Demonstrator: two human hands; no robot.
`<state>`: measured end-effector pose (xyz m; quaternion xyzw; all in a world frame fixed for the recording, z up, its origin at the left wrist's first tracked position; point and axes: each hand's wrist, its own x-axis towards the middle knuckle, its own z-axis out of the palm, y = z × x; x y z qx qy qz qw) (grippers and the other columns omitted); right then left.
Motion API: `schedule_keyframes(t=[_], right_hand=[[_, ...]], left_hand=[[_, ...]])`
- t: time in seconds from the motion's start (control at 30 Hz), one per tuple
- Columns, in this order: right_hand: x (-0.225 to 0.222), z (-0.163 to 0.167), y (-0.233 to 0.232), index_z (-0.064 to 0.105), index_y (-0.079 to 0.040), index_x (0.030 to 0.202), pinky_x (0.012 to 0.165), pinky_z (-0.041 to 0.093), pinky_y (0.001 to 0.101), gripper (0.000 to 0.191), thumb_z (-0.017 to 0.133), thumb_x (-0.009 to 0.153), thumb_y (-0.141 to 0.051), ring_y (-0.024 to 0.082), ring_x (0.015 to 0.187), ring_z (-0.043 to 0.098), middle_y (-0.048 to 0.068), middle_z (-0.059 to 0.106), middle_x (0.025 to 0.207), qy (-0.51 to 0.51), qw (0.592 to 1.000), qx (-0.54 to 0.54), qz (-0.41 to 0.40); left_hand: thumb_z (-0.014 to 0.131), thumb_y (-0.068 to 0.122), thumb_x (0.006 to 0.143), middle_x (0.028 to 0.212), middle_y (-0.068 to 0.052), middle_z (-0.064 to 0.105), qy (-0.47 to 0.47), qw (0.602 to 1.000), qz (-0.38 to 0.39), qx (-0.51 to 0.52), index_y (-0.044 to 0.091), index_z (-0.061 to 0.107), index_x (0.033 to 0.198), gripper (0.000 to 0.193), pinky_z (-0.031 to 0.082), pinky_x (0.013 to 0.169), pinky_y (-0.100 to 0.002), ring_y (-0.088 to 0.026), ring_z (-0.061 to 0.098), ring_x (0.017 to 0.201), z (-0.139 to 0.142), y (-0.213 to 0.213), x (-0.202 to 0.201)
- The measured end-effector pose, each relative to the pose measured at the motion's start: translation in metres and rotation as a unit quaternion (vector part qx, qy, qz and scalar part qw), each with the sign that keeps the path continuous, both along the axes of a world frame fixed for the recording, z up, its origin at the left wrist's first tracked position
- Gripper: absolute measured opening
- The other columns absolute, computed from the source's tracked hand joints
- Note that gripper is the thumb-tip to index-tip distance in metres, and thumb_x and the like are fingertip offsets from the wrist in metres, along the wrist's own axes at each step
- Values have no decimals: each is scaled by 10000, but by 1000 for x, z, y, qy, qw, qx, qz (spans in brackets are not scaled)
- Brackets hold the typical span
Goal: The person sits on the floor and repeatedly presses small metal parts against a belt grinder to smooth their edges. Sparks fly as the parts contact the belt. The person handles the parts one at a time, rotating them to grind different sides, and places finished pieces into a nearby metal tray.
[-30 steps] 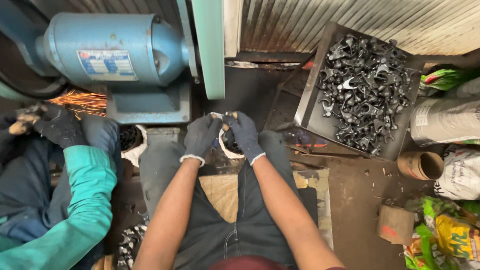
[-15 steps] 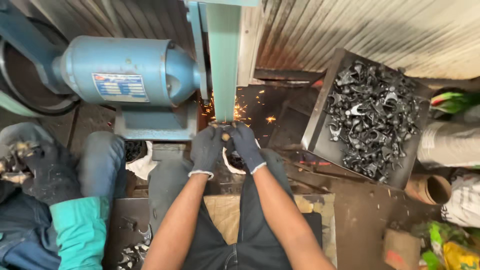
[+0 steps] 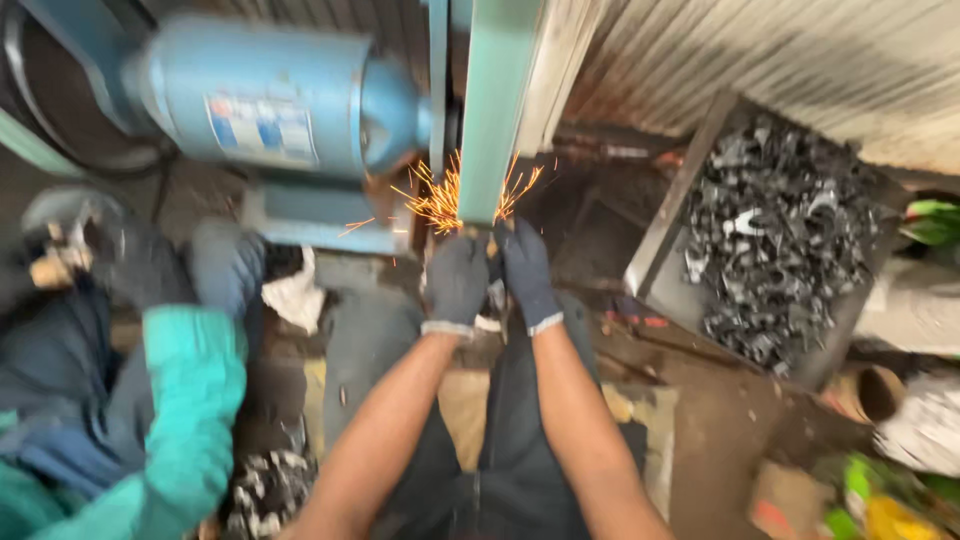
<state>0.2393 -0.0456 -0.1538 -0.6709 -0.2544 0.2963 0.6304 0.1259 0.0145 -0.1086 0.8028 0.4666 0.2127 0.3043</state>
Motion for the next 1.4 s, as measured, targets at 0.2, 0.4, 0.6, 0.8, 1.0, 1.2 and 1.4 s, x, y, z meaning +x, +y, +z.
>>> schedule_keyframes(t=[0.2, 0.4, 0.6, 0.8, 1.0, 1.2, 1.4], right_hand=[[-4, -3, -27, 675, 20, 1128, 817, 511, 316, 295, 615, 1023, -248, 147, 905, 600, 84, 691, 982, -46, 997, 11, -63], [-34, 39, -53, 568, 19, 1369, 948, 510, 414, 529, 737, 931, -225, 376, 1158, 641, 222, 663, 1246, -357, 930, -78, 31], [-65, 69, -69, 527, -41, 1459, 1019, 503, 341, 594, 734, 926, -203, 233, 1206, 650, 117, 673, 1309, -131, 981, -75, 124], [-56, 79, -79, 510, -22, 1485, 1002, 520, 280, 570, 697, 950, -82, 100, 1165, 605, 30, 637, 1336, 46, 973, 73, 214], [-45, 56, -43, 613, 33, 1367, 804, 551, 280, 449, 711, 938, -54, 103, 912, 652, 54, 692, 1084, 141, 974, 62, 166], [-29, 1, 7, 725, 61, 1236, 708, 518, 266, 336, 675, 954, -117, 98, 789, 629, 48, 720, 933, 131, 984, 27, 115], [-15, 9, 5, 682, 55, 1234, 819, 549, 272, 307, 663, 957, -78, 119, 940, 677, 78, 739, 1115, 179, 976, 65, 109]], left_hand=[[600, 341, 1006, 822, -216, 686, -55, 994, -85, 31, 37, 711, 856, 356, 509, 723, -499, -401, 670, 773, 5, -2, -11], [627, 364, 952, 870, -205, 712, -83, 985, -154, 4, 44, 741, 932, 341, 512, 748, -503, -397, 688, 854, 9, 0, -34], [638, 435, 914, 937, -169, 749, -118, 979, -99, -135, 72, 742, 1070, 409, 539, 779, -433, -331, 734, 893, 11, 3, -56], [601, 453, 961, 946, -113, 748, -130, 936, -164, -282, 52, 729, 1096, 442, 531, 797, -386, -210, 720, 901, 10, 8, -62], [524, 406, 1017, 901, -147, 722, -111, 930, -165, -309, 2, 724, 1027, 451, 498, 747, -360, -214, 673, 834, 5, 14, -54], [468, 351, 1054, 826, -206, 702, -95, 966, -63, -231, -43, 698, 930, 473, 482, 700, -429, -321, 676, 775, -14, 22, -38], [466, 380, 1028, 755, -174, 712, -117, 940, -22, -321, -13, 712, 940, 472, 504, 646, -421, -278, 691, 686, -5, 25, -30]])
